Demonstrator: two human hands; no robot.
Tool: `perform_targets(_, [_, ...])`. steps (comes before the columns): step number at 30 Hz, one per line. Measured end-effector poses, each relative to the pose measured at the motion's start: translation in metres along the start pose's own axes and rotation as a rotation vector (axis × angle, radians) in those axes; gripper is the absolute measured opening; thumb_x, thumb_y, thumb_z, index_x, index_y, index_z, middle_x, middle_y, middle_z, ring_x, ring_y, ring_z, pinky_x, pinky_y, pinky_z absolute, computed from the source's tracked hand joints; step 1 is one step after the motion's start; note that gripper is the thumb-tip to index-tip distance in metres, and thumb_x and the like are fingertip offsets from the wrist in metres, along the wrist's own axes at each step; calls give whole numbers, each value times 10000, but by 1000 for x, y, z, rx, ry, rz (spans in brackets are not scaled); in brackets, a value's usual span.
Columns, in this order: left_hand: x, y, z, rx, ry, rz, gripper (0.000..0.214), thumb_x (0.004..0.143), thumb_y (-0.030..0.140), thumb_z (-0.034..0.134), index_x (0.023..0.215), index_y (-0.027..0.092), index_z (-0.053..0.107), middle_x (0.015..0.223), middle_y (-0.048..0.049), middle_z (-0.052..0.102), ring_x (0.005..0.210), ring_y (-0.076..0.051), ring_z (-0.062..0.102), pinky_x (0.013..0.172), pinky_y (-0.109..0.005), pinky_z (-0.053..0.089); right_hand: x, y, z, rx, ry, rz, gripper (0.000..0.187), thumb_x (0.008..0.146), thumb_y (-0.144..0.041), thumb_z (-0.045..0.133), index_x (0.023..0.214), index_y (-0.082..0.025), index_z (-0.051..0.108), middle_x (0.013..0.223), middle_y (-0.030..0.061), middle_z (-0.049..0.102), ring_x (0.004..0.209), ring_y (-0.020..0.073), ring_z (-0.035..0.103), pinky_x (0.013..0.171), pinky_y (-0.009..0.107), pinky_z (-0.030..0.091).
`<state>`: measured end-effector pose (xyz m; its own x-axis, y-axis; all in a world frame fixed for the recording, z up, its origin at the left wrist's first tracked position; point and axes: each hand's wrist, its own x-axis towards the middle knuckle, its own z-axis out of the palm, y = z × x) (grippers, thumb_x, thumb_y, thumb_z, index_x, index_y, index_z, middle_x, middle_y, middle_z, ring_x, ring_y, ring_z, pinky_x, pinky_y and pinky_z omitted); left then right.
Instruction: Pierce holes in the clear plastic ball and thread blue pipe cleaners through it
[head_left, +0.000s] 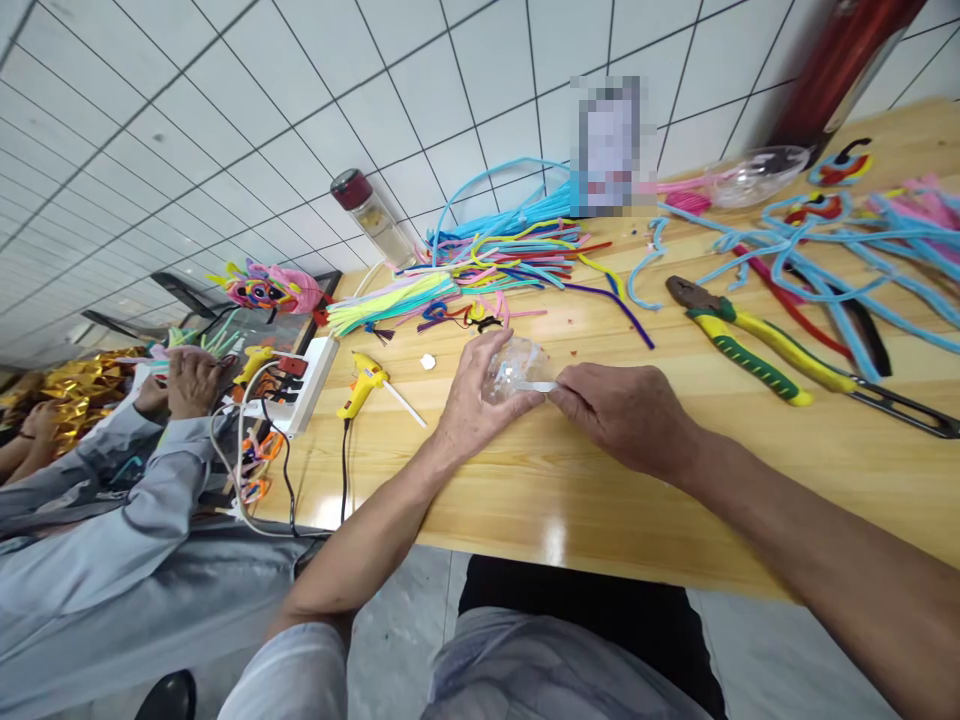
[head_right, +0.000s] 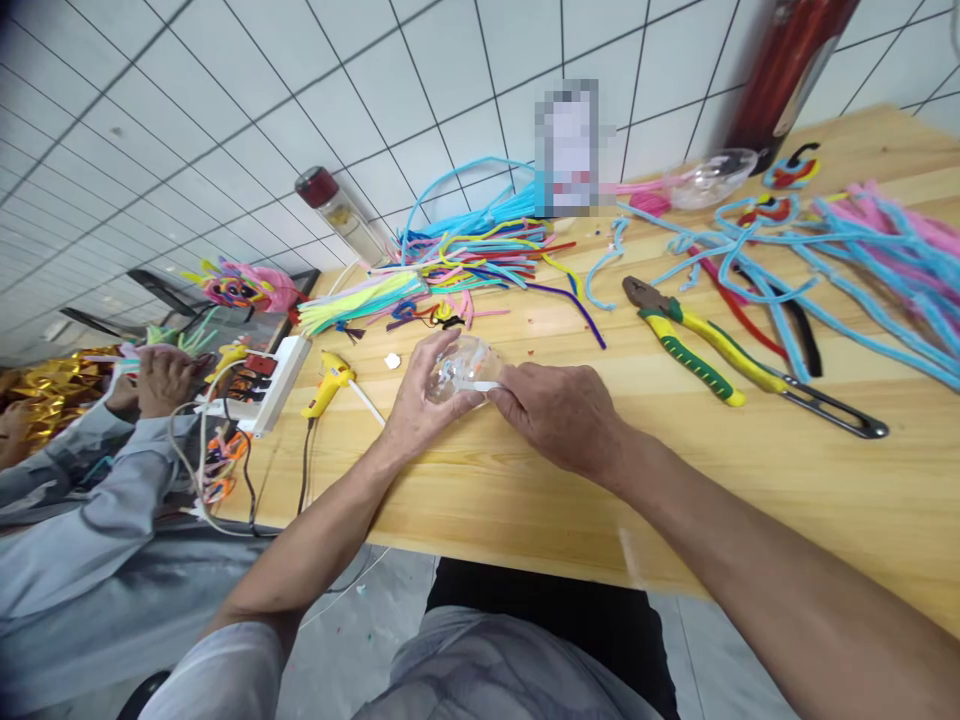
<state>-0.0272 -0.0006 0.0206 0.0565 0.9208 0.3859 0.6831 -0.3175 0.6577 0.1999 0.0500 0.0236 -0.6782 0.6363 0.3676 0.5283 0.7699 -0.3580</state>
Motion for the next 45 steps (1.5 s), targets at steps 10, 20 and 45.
perform_targets(10, [0,2,-2,12,-27,15,752,863,597,754,1493,297,473,1497,-129,529,1451,-301,492,1223,-529,412,-1,0,5,-11,-15,-26,442,1092,-419,368,907,-169,683,835,75,754,714,177,650,596,314,213])
perform_targets(20, [-1,0,-2,32,-4,79,645,899,569,726,1443,295,513,1463,-120,569,1437,-300,507,1212,-542,423,-3,-1,9,-5,40,-49,512,1119,-448,308,899,-172,679,819,71,748,700,167,643,590,316,214])
perform_targets(45, [-4,5,4,-45,60,1,634,891,590,727,1404,276,526,1451,-127,569,1411,-296,531,1170,-521,458,-6,-13,12,-75,82,1,486,1118,-395,312,892,-173,681,747,64,693,639,158,578,575,311,217])
